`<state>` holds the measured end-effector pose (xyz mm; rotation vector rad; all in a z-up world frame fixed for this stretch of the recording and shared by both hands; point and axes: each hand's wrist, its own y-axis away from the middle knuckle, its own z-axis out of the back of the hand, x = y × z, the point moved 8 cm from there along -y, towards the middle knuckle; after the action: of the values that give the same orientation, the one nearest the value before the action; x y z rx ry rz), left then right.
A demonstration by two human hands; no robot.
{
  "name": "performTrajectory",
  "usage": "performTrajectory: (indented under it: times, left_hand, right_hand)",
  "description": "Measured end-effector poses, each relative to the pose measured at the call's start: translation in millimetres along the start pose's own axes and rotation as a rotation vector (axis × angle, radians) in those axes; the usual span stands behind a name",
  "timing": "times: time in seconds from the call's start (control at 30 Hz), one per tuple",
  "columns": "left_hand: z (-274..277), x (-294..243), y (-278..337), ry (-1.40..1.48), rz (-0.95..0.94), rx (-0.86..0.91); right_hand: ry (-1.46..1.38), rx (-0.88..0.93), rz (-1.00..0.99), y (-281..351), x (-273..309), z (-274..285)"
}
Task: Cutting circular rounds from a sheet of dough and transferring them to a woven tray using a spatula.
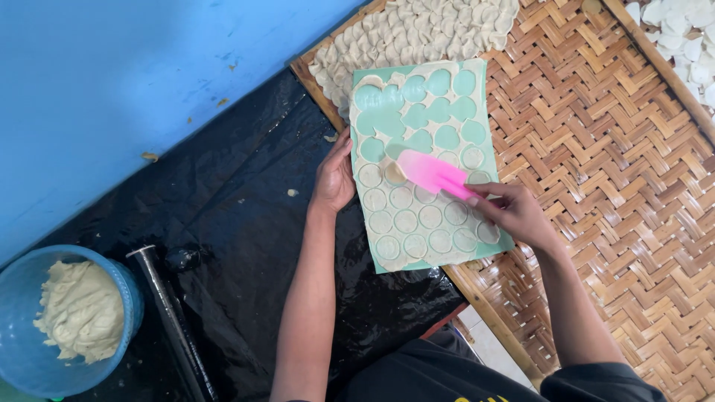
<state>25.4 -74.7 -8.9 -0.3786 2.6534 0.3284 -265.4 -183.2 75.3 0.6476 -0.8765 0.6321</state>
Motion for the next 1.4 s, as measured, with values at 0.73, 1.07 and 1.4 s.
performTrajectory:
  times: [0.73,1.07,1.4]
  left_hand:
    - [8,2,-4,-0.035,-0.026,0.001]
    - [-3,-3,-1,-0.029,-0.007,-0.024]
    - [1,-1,-2,-0.033,-0.017,-0.022]
  right_hand:
    - [-0.044,-0.825,0.081,-245,-74,233]
    - [0.021,-0.862,0.006,-273,-78,255]
    - [0.896,-0.974,0.152,-250,-35,245]
